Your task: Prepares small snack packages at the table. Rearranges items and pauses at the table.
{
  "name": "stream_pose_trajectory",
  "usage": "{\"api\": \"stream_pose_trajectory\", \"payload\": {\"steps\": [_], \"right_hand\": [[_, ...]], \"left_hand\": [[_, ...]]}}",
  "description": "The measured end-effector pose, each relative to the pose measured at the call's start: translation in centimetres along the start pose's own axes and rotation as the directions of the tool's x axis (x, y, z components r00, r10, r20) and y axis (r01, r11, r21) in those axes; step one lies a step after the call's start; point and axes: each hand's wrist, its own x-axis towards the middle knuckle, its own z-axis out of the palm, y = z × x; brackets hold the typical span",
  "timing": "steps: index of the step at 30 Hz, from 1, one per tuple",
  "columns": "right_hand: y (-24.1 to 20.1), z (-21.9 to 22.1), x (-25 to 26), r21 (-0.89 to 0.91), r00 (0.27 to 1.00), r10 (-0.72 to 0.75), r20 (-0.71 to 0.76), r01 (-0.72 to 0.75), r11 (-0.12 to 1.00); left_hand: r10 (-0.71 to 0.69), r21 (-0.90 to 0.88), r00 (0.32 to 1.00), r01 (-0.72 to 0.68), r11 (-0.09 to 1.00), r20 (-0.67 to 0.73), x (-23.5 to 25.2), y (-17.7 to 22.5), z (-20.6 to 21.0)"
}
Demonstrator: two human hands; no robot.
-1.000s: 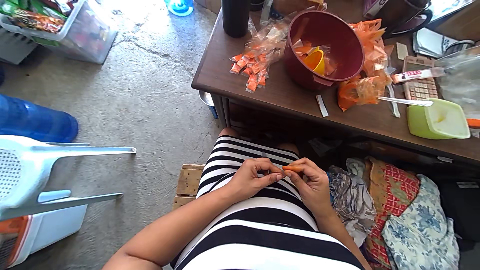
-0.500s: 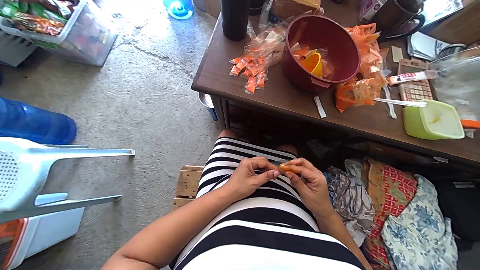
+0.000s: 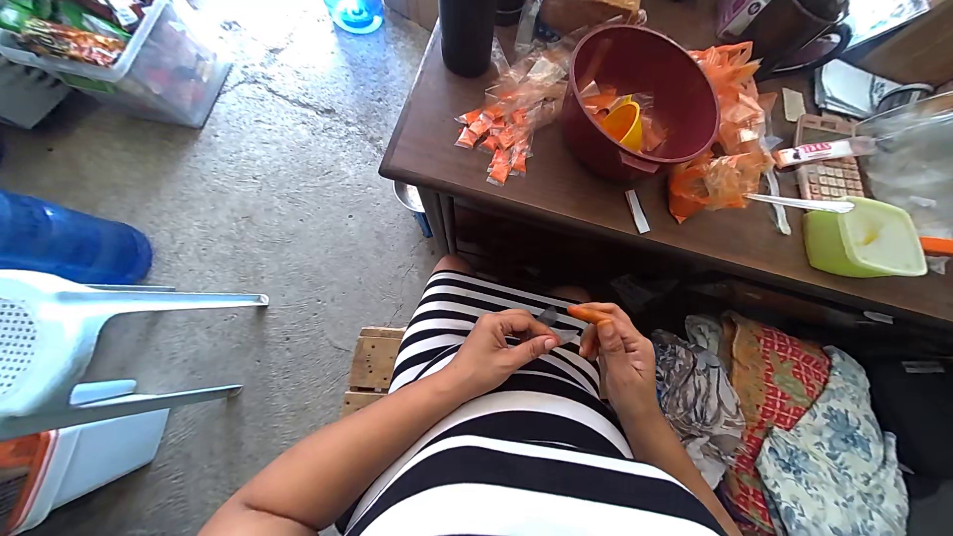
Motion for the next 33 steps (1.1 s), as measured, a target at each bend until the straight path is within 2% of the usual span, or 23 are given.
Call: {"api": "stream_pose_trajectory", "payload": {"steps": [11,15,27,33], "right_hand": [[-0.23,0.46,-0.12,-0.077,1.0,0.012,0.021,-0.01,0.997],[-0.36,0.68,-0.19,-0.079,1.0,0.018,-0.017,-0.019,0.997],[-0.46,0.71,-0.24,-0.073,0.999,0.032,-0.014,-0.033,0.997],[-0.45,0.78,-0.16,-0.069,1.0,-0.01,-0.028,0.009,0.998]], "left_hand": [[-0.033,-0.019,0.997,0.032,0.999,-0.074,0.01,0.2,0.13],[-0.04,-0.069,0.995,0.034,0.997,-0.089,0.02,0.21,0.12],[-0.034,-0.08,0.996,0.028,0.996,-0.082,-0.01,0.04,0.16],[-0.024,-0.065,0.997,0.018,0.998,-0.08,-0.05,-0.03,0.17]]}}
